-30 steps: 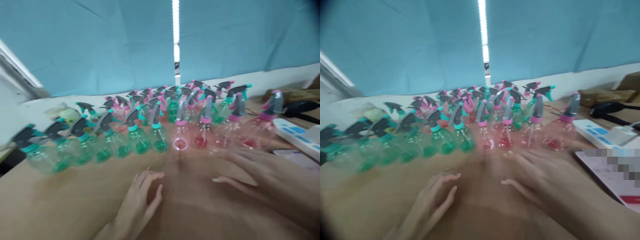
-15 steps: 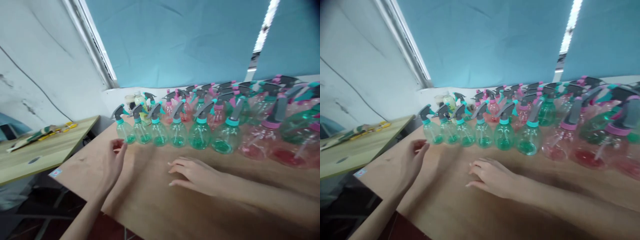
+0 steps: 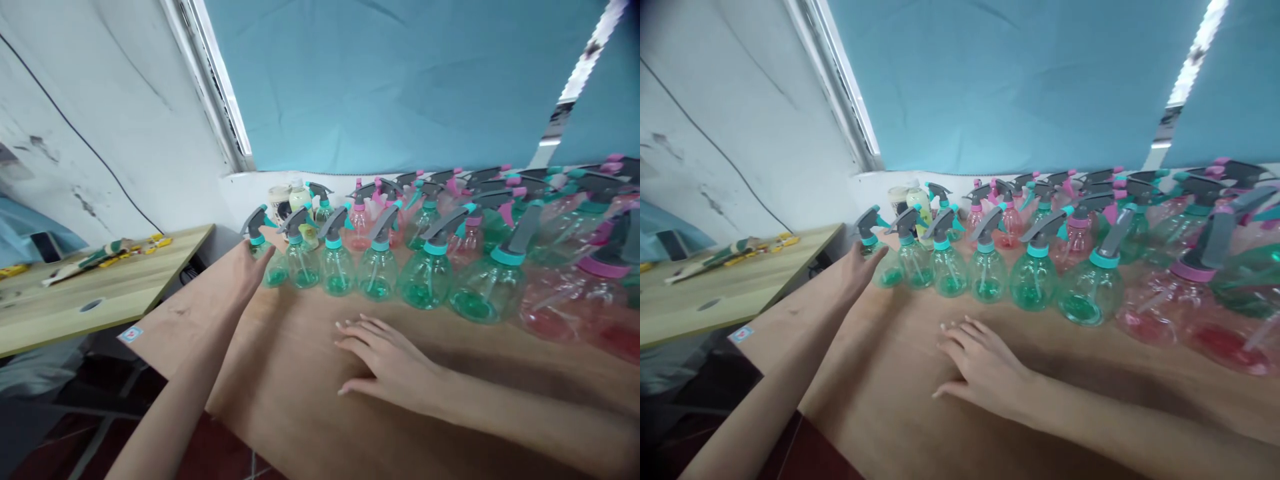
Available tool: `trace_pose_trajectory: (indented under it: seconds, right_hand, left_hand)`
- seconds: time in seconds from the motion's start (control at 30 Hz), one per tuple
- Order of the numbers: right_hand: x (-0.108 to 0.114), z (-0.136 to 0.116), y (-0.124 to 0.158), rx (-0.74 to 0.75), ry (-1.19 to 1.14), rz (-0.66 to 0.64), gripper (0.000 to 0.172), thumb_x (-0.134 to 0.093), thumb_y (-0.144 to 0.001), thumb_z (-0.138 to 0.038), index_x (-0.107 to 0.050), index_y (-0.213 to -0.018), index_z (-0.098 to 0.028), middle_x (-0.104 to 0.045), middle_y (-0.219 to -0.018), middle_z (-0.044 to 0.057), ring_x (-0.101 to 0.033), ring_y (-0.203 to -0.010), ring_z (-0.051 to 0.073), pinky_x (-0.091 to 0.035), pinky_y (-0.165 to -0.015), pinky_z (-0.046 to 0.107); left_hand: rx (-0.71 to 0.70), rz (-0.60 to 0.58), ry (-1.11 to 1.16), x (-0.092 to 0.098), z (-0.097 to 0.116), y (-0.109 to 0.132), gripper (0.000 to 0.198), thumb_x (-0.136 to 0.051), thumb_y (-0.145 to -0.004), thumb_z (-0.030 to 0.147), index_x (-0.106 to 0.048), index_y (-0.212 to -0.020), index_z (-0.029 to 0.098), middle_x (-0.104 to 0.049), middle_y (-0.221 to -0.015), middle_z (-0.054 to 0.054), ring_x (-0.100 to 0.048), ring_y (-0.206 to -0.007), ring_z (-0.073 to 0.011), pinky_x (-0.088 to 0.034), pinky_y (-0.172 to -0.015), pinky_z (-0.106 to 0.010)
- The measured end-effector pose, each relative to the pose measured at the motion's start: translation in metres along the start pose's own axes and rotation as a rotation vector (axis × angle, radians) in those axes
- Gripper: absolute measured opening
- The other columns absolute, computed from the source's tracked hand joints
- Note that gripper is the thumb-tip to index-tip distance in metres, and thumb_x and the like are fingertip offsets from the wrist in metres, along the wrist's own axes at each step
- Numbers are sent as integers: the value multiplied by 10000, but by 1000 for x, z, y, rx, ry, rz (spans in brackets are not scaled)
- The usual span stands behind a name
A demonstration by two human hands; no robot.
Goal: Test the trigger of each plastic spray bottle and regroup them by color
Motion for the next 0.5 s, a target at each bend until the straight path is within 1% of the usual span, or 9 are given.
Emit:
trace_pose_trajectory:
  seconds: [0.07, 0.13, 0.23, 0.3, 0.37, 0.43, 0.5]
  right_hand:
    - [5, 1, 4, -16, -3, 21, 610, -674, -748, -564, -604, -1182, -141, -602, -1281, 136, -539, -1196, 300, -381, -1056, 502]
    - [11, 2, 9, -40, 6, 35, 614, -673, -751, -561, -599, -1188, -137, -608, -1274, 137, -551, -1180, 309, -397, -1040, 513]
    - [20, 5, 16, -124, 18, 53, 591, -667, -751, -573, -610, -1178, -167, -642, -1226, 124, -587, -1128, 323, -428, -995, 537]
    - [25, 7, 21, -197, 15, 67, 582, -671, -738, -588, -621, -1166, -198, -666, -1187, 114, -612, -1084, 329, -444, -965, 549]
    - [29, 6, 25, -252, 9, 71, 584, -677, -728, -595, -623, -1166, -213, -677, -1164, 108, -624, -1060, 330, -445, -956, 550]
    - [32, 3, 29, -288, -2, 64, 618, -683, -713, -608, -614, -1184, -214, -676, -1164, 111, -617, -1071, 338, -438, -962, 550]
    - [36, 0, 32, -320, -28, 46, 696, -690, -687, -627, -588, -1227, -200, -655, -1196, 133, -588, -1114, 360, -426, -969, 560]
  left_hand:
    - [11, 19, -36, 10, -6, 2, 411, -638, -780, 439, -557, -1058, 149, -659, -1052, -133, -611, -1008, -313, -466, -870, -445]
    - [23, 44, -68, 23, -13, 8, 430, -640, -753, 472, -546, -1021, 148, -656, -1036, -152, -608, -1002, -345, -461, -857, -464]
    - [13, 53, -95, 41, -14, 26, 453, -650, -711, 528, -533, -959, 167, -656, -968, -136, -620, -945, -350, -474, -814, -467]
    - [-19, 38, -91, 48, -6, 47, 472, -646, -695, 561, -529, -939, 174, -652, -915, -112, -633, -877, -327, -493, -763, -446]
    - [-64, 17, -72, 52, 8, 73, 470, -623, -710, 569, -529, -956, 179, -647, -907, -91, -635, -852, -298, -505, -740, -417]
    - [-116, -21, -58, 51, 26, 103, 489, -627, -707, 581, -542, -970, 177, -644, -918, -88, -629, -860, -295, -505, -752, -420]
    - [-151, -63, -55, 45, 44, 132, 544, -620, -695, 633, -552, -960, 163, -641, -901, -100, -624, -835, -309, -501, -737, -451]
Point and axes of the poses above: each hand's wrist, its own y-axis away from the middle knuckle, its own x-axis out of the back of the hand, z = x × y, the point moved 4 cm from there along -y, towards the middle knuckle
